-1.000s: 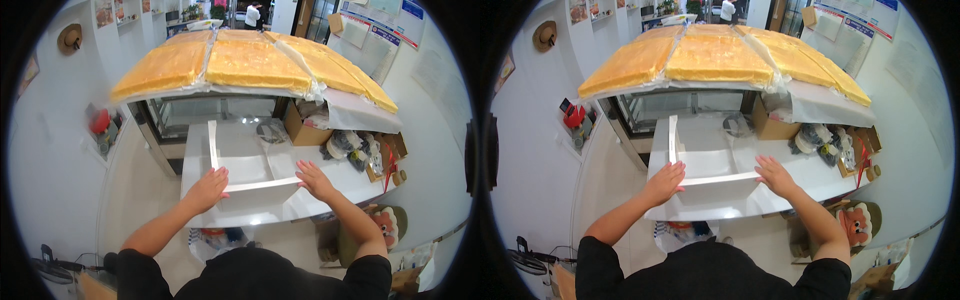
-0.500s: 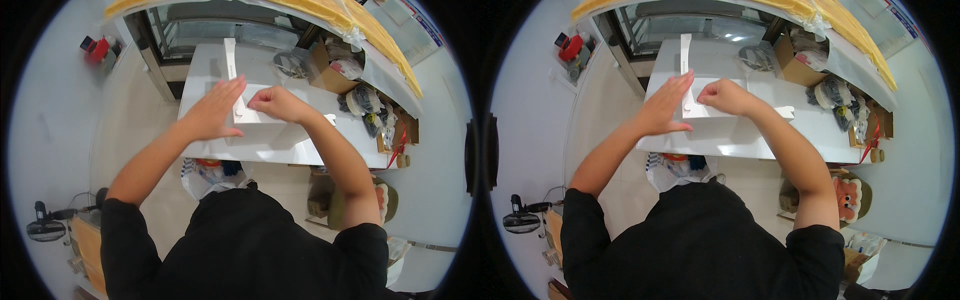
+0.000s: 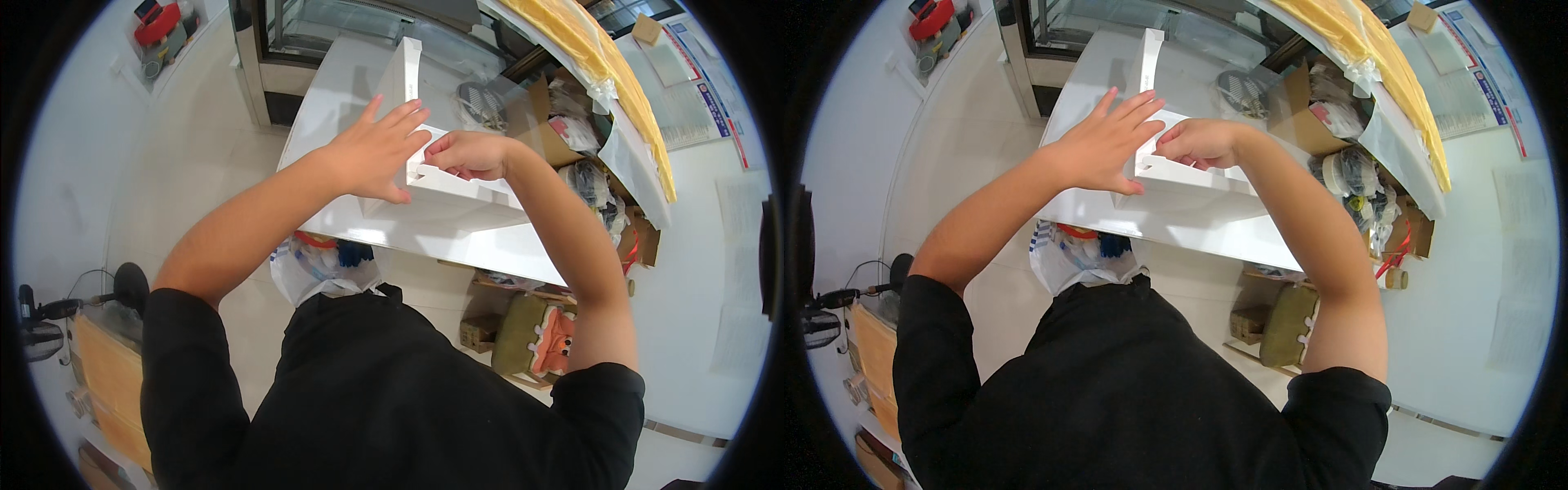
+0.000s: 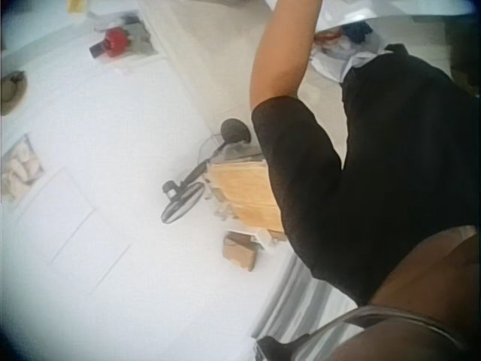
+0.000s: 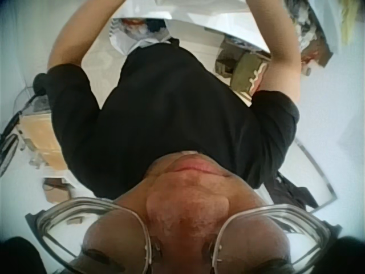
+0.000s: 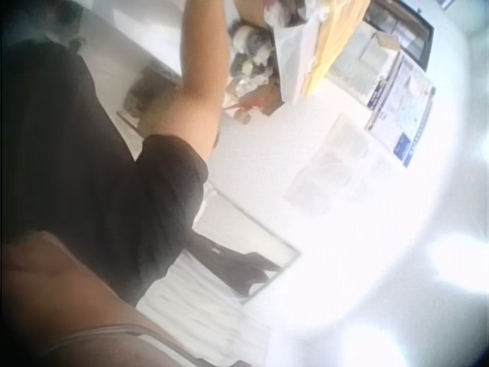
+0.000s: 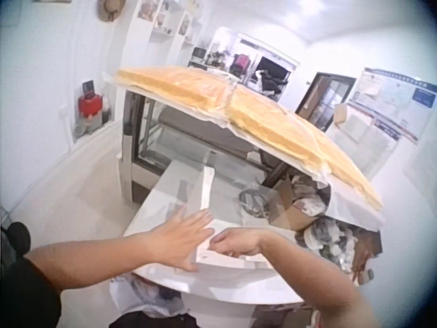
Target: The person retrieves a flat white cardboard box from a display case, unfolds it on a counter, and folds the flaps to form a box. The person then places a clear plastic liner inside the box and smooths it into place.
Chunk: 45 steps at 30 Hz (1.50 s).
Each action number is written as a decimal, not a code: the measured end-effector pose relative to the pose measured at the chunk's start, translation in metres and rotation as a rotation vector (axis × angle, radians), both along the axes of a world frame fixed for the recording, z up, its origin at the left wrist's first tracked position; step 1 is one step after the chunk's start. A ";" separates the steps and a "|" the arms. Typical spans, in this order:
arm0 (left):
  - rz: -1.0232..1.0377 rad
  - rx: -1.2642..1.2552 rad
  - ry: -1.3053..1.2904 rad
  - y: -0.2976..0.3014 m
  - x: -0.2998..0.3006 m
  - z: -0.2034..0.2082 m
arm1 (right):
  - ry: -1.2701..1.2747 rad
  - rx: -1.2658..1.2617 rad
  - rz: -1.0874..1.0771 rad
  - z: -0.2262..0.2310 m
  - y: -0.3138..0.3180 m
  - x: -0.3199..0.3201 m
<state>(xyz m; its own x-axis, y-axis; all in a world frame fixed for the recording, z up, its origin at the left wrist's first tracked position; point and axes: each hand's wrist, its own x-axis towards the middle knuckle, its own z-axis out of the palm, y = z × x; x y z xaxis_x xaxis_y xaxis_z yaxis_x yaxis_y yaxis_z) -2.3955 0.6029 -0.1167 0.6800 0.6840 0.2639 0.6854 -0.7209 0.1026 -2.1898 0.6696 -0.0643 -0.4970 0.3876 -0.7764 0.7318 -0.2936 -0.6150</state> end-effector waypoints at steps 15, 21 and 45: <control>-0.015 -0.064 -0.072 0.001 0.002 -0.004 | -0.063 0.041 -0.087 -0.009 -0.001 -0.001; -0.004 -0.053 -0.099 0.000 0.003 -0.007 | -0.056 0.041 -0.081 -0.013 -0.003 -0.002; -0.003 -0.097 -0.156 0.000 0.004 -0.010 | -0.084 0.498 -0.129 0.011 -0.052 -0.006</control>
<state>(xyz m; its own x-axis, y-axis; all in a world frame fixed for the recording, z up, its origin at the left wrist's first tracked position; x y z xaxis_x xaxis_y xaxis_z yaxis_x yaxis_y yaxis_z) -2.3917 0.6029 -0.1268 0.6379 0.7095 0.2993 0.6536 -0.7044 0.2769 -2.1954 0.6173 -0.0532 -0.3649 0.7740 -0.5174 0.7620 -0.0711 -0.6436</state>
